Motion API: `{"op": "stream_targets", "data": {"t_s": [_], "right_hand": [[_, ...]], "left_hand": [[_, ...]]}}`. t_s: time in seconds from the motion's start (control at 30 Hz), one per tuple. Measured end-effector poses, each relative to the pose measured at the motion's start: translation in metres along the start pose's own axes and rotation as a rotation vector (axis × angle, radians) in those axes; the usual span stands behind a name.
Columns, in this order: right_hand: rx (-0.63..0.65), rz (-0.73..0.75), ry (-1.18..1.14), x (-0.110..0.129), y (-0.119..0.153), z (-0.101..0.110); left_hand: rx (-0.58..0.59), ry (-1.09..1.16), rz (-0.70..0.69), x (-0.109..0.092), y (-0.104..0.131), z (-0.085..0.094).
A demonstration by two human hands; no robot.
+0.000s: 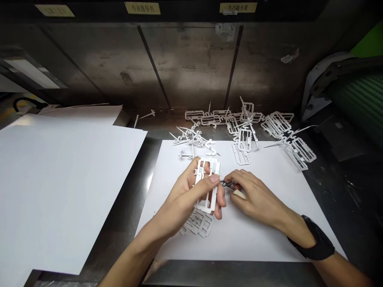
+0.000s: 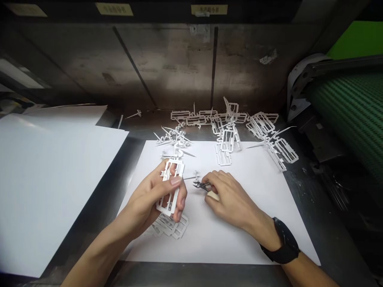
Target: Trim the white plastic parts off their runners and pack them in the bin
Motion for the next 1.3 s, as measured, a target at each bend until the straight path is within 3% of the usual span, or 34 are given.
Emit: {"op": "stream_targets", "data": {"t_s": [0.1,0.17,0.23,0.3,0.4,0.53,0.8,0.97,1.1,1.23,1.3], "right_hand": [[0.020,0.013,0.010,0.004,0.000,-0.003],[0.027,-0.018,-0.038,0.003,0.001,-0.005],[-0.012,-0.120,-0.144,-0.004,0.002,-0.002],[-0.103,-0.230,-0.259,-0.012,0.004,0.003],[-0.194,-0.260,-0.337,-0.016,0.003,0.012],[-0.145,-0.203,-0.428,-0.011,0.000,0.020],[-0.254,-0.325,-0.822,-0.028,0.015,0.040],[-0.128,-0.297,-0.568,-0.004,0.022,0.046],[-0.196,-0.142,-0.424,0.018,0.024,0.053],[-0.227,-0.147,-0.322,0.018,0.026,0.054],[-0.220,-0.145,-0.255,0.019,0.027,0.053]], "left_hand": [[-0.034,-0.101,-0.017,0.002,-0.002,0.002],[-0.138,-0.291,-0.076,0.001,-0.003,0.007],[-0.241,-0.456,-0.143,-0.002,-0.002,0.011],[-0.271,-0.450,-0.180,-0.005,-0.001,0.012],[-0.162,-0.146,-0.147,-0.006,-0.002,0.007],[-0.017,0.163,-0.067,-0.003,0.001,0.000],[0.034,0.085,-0.028,0.001,0.005,-0.004],[0.045,0.047,0.007,0.002,0.006,-0.008],[0.083,0.055,0.003,0.003,0.007,-0.012],[0.108,0.031,0.029,0.003,0.009,-0.013],[0.102,-0.096,0.060,0.004,0.010,-0.013]]}}
Point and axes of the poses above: each hand's wrist, its own y-axis away from the middle knuckle, its own z-axis out of the back of the hand, x = y × z, the point moved 6 cm from there along -y, towards the middle knuckle, and after that the axes turned 9 degrees about -y, right-handed, at the moved point
